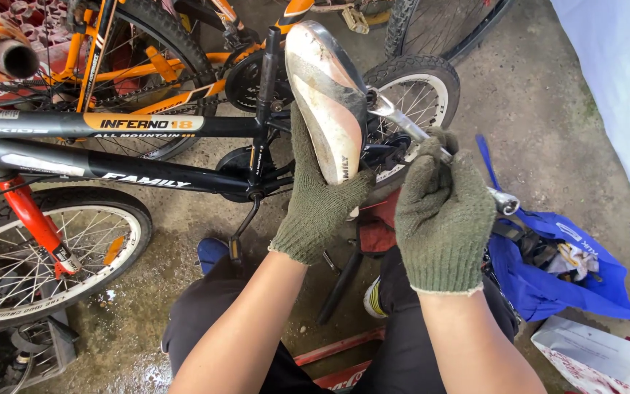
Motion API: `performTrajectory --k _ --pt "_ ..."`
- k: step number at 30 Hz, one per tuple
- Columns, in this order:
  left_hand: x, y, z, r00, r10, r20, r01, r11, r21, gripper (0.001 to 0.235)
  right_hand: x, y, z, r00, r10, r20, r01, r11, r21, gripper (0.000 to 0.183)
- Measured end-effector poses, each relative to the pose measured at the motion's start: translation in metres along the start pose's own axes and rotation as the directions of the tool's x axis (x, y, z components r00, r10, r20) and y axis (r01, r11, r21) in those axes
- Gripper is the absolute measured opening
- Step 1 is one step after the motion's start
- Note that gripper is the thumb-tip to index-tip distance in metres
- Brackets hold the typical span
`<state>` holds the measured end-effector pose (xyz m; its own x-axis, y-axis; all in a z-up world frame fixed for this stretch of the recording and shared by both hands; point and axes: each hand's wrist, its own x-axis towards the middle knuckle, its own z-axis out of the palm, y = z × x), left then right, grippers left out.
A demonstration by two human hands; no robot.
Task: The person removes the bicycle seat using a wrench, then reattaches it and tightens the bolt. The task involves handling the seat and using a wrench to adjust the seat post.
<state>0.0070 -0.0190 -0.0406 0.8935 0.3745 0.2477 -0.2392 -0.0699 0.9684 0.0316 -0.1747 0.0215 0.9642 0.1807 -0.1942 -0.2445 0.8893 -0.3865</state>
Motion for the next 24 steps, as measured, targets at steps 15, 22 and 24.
performTrajectory --k 15,22,24 --pt "0.0 -0.001 0.002 1.0 -0.008 -0.01 0.008 1.0 -0.021 0.129 -0.005 -0.004 -0.002 0.98 -0.194 -0.038 0.186 0.97 -0.156 0.026" --pt "-0.001 0.001 0.002 0.998 -0.032 -0.05 0.034 0.999 0.037 0.123 -0.014 0.005 0.005 0.978 -0.21 -0.01 0.204 0.96 -0.193 0.028" --pt "-0.003 -0.004 0.0 0.998 -0.026 -0.05 0.032 0.991 0.129 0.122 -0.013 0.004 -0.001 0.985 -0.168 -0.03 0.162 0.976 -0.143 0.026"
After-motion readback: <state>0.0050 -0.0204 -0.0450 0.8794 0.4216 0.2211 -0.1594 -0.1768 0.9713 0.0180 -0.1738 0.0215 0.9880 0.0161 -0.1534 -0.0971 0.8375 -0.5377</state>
